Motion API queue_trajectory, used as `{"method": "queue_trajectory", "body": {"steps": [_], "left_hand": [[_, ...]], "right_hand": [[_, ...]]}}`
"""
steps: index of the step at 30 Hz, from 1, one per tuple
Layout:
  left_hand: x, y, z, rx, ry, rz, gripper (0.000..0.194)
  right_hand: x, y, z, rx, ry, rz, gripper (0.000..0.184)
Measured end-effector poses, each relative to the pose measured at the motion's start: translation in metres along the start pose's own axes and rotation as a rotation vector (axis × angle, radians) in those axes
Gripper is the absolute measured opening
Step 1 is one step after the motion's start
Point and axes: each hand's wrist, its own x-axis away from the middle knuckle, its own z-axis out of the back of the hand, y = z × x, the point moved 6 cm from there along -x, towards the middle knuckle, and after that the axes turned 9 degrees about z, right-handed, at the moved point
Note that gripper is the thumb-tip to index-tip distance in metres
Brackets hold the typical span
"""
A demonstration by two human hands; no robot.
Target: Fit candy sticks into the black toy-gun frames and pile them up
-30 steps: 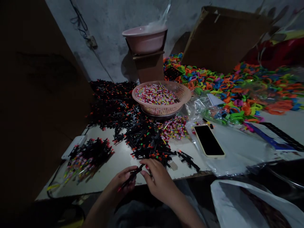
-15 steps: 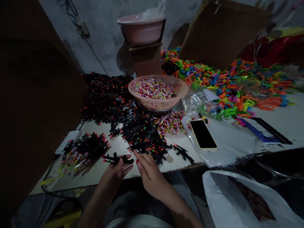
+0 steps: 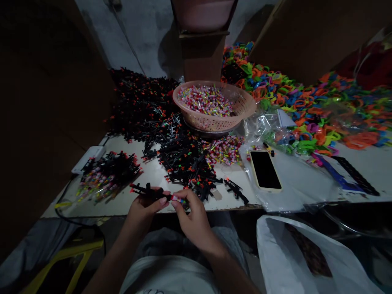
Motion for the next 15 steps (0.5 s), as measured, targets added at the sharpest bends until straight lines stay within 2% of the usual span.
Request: {"method": "queue_trajectory", "body": {"steps": [6, 11, 15], "left_hand": [[0.0029, 0.0029, -0.0028, -0.044, -0.007, -0.027, 0.047], [0.0015, 0.0028, -0.0012, -0.028, 0.022, -0.025, 0.046], [0.0012, 0.0004, 0.0001, -0.04, 0.01, -0.027, 0.045]], "right_hand": [[-0.0013, -0.0035, 0.0041, 0.015, 0.101, 0.047, 0.005], [-0.0056, -0.008, 0.0006, 0.075, -0.027, 0.072, 0.001], [-0.0078, -0.0092, 0.0019, 0.097, -0.053, 0.045, 0.002]]}}
